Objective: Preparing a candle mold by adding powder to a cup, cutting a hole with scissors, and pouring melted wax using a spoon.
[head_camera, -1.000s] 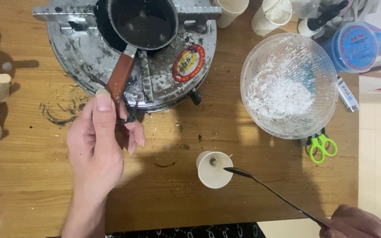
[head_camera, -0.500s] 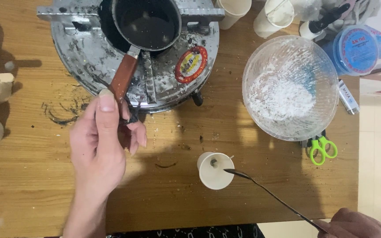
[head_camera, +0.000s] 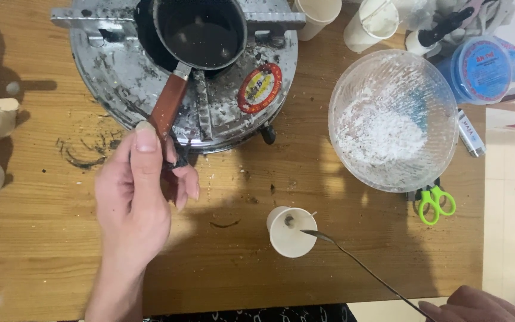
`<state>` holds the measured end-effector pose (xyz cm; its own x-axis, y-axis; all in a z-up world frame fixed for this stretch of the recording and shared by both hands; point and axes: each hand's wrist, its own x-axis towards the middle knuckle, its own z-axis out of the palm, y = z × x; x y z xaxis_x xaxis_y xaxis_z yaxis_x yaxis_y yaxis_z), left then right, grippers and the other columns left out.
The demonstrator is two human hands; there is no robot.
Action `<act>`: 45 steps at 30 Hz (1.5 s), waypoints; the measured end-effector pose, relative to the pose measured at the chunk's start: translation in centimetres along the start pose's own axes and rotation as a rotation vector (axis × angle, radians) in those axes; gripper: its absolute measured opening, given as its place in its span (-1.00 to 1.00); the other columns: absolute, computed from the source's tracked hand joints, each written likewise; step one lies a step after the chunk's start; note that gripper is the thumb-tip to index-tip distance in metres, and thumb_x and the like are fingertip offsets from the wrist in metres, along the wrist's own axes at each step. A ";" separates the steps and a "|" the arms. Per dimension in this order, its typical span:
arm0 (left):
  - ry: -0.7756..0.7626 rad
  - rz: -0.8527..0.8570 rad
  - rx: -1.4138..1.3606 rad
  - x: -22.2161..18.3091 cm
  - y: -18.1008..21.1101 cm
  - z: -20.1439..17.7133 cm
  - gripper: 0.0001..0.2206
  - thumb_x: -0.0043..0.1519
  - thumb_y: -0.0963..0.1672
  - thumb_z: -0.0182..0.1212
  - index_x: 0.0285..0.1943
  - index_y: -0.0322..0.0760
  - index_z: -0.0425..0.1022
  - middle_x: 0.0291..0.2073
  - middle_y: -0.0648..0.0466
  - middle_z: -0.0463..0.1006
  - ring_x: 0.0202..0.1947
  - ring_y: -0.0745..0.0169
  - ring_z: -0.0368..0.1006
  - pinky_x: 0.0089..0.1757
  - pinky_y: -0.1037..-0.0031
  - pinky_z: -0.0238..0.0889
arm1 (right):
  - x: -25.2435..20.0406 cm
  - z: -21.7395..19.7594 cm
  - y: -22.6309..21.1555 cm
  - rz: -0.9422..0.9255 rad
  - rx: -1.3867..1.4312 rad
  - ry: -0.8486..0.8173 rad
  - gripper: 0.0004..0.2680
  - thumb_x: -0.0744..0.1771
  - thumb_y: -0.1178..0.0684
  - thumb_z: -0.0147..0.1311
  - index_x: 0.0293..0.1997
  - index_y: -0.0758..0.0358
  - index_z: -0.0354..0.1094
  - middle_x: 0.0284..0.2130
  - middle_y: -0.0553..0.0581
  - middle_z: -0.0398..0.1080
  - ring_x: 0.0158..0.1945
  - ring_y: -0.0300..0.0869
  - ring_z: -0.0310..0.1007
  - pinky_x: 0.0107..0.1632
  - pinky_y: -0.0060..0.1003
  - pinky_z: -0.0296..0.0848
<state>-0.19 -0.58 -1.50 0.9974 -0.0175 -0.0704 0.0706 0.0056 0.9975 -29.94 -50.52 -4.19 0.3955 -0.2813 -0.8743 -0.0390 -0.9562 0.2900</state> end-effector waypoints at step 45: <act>-0.030 -0.073 -0.052 -0.4 1.3 -1.3 -0.60 0.42 0.05 -0.20 -0.37 -0.23 0.28 -0.85 0.10 0.23 -0.72 0.31 0.46 -0.58 0.55 0.12 | -4.8 -43.7 -26.0 -0.682 0.840 1.172 -0.68 0.44 -0.08 0.14 -0.50 0.19 0.37 -0.67 -0.03 0.30 -0.64 -0.34 0.07 -0.55 -0.40 0.07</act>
<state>-0.43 0.69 -0.21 0.9887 -0.0499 -0.1416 0.1443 0.0553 0.9880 9.29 -20.77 9.50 0.9896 0.0344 0.1394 0.1172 -0.7540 -0.6463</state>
